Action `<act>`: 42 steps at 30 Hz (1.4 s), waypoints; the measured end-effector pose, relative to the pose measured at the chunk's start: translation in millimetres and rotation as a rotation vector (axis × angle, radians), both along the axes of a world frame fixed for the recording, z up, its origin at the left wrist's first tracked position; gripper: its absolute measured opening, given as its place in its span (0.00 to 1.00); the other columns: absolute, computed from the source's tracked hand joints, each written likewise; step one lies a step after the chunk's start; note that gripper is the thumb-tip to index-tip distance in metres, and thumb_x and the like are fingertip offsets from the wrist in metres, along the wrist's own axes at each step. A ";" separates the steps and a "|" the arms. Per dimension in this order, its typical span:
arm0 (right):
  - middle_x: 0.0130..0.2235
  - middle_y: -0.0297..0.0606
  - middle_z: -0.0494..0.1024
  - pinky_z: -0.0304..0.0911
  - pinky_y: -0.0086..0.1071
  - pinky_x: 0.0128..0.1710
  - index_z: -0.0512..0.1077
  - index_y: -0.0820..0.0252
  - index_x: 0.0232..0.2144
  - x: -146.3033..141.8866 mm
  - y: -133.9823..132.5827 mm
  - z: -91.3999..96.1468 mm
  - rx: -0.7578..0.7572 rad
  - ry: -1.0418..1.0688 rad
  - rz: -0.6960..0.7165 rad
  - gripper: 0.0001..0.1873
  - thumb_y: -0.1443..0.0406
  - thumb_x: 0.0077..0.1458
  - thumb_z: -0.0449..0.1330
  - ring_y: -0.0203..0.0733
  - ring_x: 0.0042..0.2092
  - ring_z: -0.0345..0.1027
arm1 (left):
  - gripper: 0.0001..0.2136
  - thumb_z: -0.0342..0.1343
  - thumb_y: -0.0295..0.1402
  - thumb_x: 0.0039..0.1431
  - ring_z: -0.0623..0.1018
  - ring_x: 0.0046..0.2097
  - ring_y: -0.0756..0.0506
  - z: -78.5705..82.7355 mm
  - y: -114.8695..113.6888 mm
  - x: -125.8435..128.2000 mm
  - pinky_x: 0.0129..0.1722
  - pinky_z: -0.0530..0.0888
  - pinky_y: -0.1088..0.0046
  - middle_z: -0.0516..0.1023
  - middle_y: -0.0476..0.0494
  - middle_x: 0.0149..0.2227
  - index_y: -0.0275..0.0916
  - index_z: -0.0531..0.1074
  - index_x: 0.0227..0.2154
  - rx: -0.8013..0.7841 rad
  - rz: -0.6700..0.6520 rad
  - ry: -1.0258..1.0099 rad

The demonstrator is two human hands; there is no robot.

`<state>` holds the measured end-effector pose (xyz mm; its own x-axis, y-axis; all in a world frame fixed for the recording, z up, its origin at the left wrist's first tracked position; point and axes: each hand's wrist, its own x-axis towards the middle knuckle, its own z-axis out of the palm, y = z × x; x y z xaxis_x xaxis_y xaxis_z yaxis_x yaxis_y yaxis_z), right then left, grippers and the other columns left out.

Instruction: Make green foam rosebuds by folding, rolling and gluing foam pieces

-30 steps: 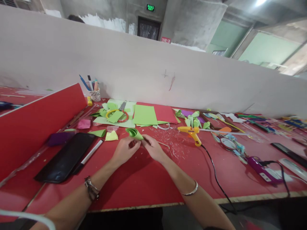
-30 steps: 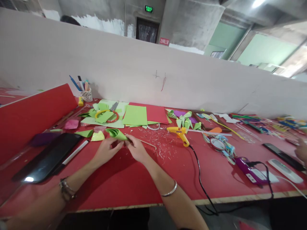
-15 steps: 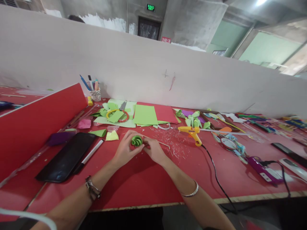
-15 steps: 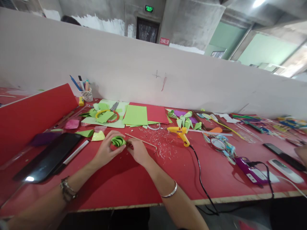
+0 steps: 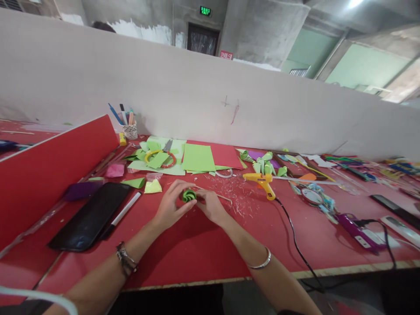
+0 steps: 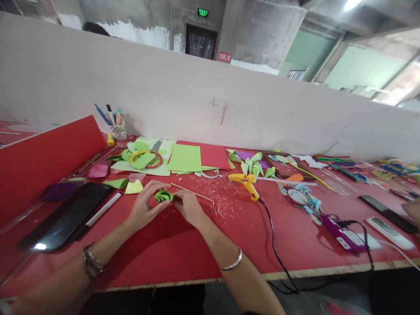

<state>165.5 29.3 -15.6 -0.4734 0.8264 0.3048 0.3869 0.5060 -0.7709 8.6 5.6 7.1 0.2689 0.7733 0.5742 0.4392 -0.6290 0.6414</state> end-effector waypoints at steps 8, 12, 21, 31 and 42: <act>0.31 0.37 0.75 0.60 0.30 0.33 0.73 0.61 0.31 -1.1 -0.7 2.5 -0.033 0.011 0.013 0.09 0.68 0.50 0.54 0.40 0.32 0.67 | 0.15 0.51 0.33 0.53 0.70 0.39 0.47 -1.5 1.1 -1.1 0.38 0.68 0.71 0.69 0.44 0.38 0.40 0.62 0.45 -0.030 0.046 -0.027; 0.31 0.36 0.75 0.60 0.31 0.35 0.73 0.60 0.32 -0.9 -0.5 1.3 -0.069 0.046 0.055 0.09 0.67 0.51 0.53 0.40 0.33 0.67 | 0.13 0.49 0.32 0.54 0.70 0.39 0.47 0.6 1.1 -2.0 0.38 0.68 0.72 0.70 0.45 0.40 0.40 0.63 0.44 -0.018 0.062 -0.021; 0.26 0.34 0.71 0.56 0.26 0.29 0.71 0.62 0.27 -0.6 1.0 -2.1 -0.019 -0.057 -0.001 0.06 0.69 0.50 0.54 0.35 0.28 0.63 | 0.12 0.45 0.30 0.56 0.70 0.42 0.46 2.3 3.0 -3.9 0.43 0.66 0.71 0.71 0.43 0.40 0.37 0.64 0.44 0.014 0.080 0.005; 0.27 0.33 0.71 0.54 0.25 0.28 0.70 0.62 0.28 0.0 0.3 2.2 -0.017 -0.096 -0.042 0.05 0.69 0.49 0.54 0.34 0.28 0.61 | 0.14 0.44 0.29 0.56 0.70 0.41 0.47 -1.0 6.2 -4.4 0.39 0.68 0.72 0.70 0.44 0.38 0.37 0.60 0.46 -0.039 0.115 -0.019; 0.31 0.36 0.73 0.58 0.28 0.33 0.71 0.61 0.33 -2.4 -2.2 3.5 -0.016 -0.026 0.011 0.10 0.71 0.49 0.51 0.38 0.32 0.65 | 0.15 0.50 0.32 0.52 0.71 0.35 0.48 -4.5 3.3 -1.6 0.35 0.69 0.73 0.70 0.44 0.39 0.38 0.61 0.45 -0.095 0.067 -0.024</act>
<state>163.1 27.1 -12.1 -0.4896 0.8261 0.2790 0.4014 0.4975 -0.7690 7.0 8.9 2.6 0.2015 0.8403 0.5034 0.4621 -0.5347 0.7076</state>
